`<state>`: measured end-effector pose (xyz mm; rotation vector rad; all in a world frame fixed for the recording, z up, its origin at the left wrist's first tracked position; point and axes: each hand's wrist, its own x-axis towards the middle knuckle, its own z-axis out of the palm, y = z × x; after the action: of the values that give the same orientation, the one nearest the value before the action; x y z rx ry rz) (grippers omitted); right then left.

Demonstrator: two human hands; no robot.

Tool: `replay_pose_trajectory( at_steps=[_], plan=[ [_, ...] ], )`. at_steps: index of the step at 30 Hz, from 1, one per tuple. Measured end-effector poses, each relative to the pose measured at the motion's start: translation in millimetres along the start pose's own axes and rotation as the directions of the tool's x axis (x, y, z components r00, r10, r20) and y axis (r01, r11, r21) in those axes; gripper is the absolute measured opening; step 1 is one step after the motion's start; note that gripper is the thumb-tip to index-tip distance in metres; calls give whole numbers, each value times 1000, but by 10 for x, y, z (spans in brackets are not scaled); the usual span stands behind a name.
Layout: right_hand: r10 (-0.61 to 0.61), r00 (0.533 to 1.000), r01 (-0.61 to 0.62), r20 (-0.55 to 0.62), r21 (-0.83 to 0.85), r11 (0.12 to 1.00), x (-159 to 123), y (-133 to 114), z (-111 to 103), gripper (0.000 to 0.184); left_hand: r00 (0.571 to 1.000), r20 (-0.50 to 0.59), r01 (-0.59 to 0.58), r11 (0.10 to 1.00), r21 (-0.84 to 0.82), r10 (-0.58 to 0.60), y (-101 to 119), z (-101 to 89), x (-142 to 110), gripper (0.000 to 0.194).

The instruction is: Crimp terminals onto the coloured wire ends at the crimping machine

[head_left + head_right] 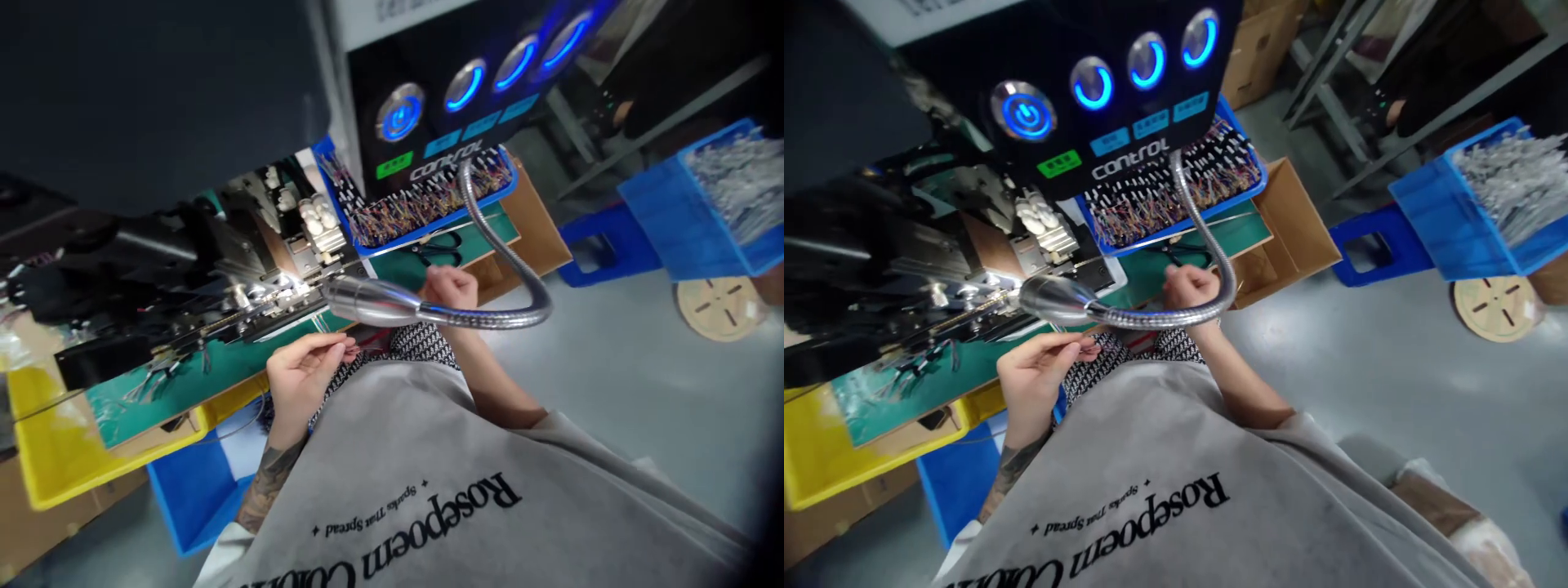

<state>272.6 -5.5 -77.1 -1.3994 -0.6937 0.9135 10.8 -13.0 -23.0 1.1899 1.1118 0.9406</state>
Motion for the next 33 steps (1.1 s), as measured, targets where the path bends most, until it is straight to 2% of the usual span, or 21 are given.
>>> replay_pose_trajectory(
  at_steps=[2,5,8,10,11,12,14,16,18,21,24,29,33],
  plan=[
    [-73,980,74,184,0,997,-234,-76,299,38,999,-46,-21,1000,1,21,30,-1,2,10],
    [-117,890,119,441,22,993,-424,-240,635,20,993,-63,-96,994,56,99,68,-29,24,8],
    [-180,805,186,566,48,981,-445,-398,862,12,975,-60,-203,969,143,213,105,-89,45,4],
    [-197,772,217,604,40,975,-429,-480,972,4,962,-61,-250,951,183,265,135,-130,42,4],
    [-182,768,207,614,31,978,-422,-508,1015,8,957,-62,-267,943,198,283,151,-146,32,4],
    [-155,777,182,611,19,983,-415,-526,1051,13,954,-61,-275,938,209,294,166,-158,18,4],
    [-111,827,130,551,6,992,-402,-526,1102,18,955,-56,-272,938,214,290,190,-170,-20,4],
    [-101,893,104,438,17,994,-386,-489,1133,14,964,-62,-244,952,182,259,198,-170,-59,6],
    [-77,929,78,362,14,997,-379,-443,1154,9,970,-97,-210,970,118,222,192,-166,-76,7],
    [-19,912,43,410,-48,998,-421,-418,1184,15,961,-175,-201,976,85,214,170,-164,-38,7],
    [-15,873,52,487,-61,997,-502,-455,1221,13,932,-224,-247,951,184,286,153,-161,53,5],
    [-63,916,100,397,-73,992,-507,-483,1261,13,891,-238,-331,913,239,386,158,-106,147,6],
    [-20,922,44,388,-55,998,-429,-424,1259,18,849,-269,-376,877,299,455,160,-70,150,8]
  ],
)
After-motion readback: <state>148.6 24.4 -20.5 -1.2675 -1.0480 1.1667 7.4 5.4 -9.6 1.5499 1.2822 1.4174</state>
